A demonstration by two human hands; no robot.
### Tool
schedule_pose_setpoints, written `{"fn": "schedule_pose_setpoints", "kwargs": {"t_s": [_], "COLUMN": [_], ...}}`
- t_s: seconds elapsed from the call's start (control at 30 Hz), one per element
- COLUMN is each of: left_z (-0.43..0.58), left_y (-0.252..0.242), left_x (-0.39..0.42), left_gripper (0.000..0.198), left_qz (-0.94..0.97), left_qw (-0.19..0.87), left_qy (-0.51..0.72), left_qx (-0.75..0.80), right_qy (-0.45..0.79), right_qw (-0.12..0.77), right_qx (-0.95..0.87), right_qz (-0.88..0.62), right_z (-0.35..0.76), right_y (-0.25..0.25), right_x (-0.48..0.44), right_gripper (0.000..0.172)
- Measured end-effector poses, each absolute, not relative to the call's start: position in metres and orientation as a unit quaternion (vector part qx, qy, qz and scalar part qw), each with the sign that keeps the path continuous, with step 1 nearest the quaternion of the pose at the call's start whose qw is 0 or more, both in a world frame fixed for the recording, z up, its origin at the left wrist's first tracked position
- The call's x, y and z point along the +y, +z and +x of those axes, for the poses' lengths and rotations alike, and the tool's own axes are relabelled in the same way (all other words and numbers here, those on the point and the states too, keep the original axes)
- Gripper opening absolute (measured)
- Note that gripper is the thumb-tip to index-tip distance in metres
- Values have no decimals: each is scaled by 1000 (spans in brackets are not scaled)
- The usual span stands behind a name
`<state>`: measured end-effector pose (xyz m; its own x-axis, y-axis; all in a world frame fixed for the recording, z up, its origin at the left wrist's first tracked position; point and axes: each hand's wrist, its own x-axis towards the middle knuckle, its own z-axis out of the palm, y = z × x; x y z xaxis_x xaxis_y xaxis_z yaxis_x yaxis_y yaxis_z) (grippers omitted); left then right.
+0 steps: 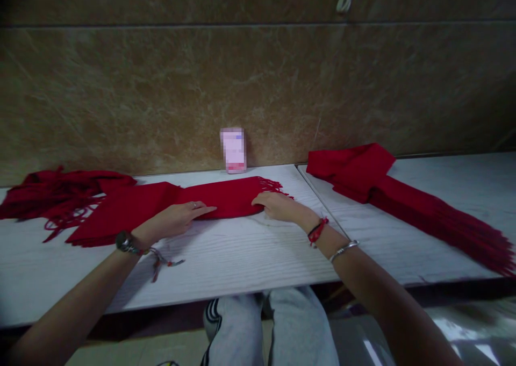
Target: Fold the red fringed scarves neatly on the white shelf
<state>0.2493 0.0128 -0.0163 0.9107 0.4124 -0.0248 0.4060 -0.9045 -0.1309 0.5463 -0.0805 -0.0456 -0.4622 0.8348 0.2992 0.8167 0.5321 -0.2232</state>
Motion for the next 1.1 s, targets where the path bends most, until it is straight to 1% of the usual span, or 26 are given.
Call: {"fn": "schedule_pose_setpoints", "kwargs": {"t_s": [0.07,0.17,0.23,0.37,0.5,0.57,0.67,0.73,0.83,0.87,1.0,1.1], "left_z": [253,259,262,263,260,257,250,246,242,242,247,265], "left_y": [-17,-18,-18,-18,-24,-29,-35,-34,-28,-25,-21,-21], "left_x": [12,7,4,4,12,17,24,25,23,22,24,30], "left_gripper": [51,34,30,29,30,36,48,51,63,62,41,37], "left_qz": [-971,-972,-972,-967,-967,-970,-966,-959,-954,-954,-964,-970], "left_qw": [83,95,94,84,49,24,-17,-48,-82,-89,-95,-61], "left_qy": [18,-6,-25,-50,-73,-46,39,79,95,90,41,1], "left_qx": [-221,-217,-214,-235,-241,-238,-256,-268,-272,-272,-245,-235], "right_qy": [10,-40,-77,-111,-97,-75,-22,20,70,76,68,67], "right_qw": [197,190,175,157,158,165,177,166,140,136,116,84], "right_qx": [-860,-866,-863,-843,-829,-832,-845,-860,-873,-871,-841,-811], "right_qz": [-470,-462,-469,-503,-528,-524,-504,-482,-462,-466,-524,-575], "right_z": [544,537,532,526,531,536,545,550,560,565,592,615], "right_y": [-46,-48,-51,-58,-60,-56,-47,-42,-37,-36,-34,-32], "right_x": [-82,-83,-81,-74,-71,-73,-79,-83,-83,-83,-85,-89], "right_gripper": [39,32,30,29,34,38,38,35,36,37,38,35]}}
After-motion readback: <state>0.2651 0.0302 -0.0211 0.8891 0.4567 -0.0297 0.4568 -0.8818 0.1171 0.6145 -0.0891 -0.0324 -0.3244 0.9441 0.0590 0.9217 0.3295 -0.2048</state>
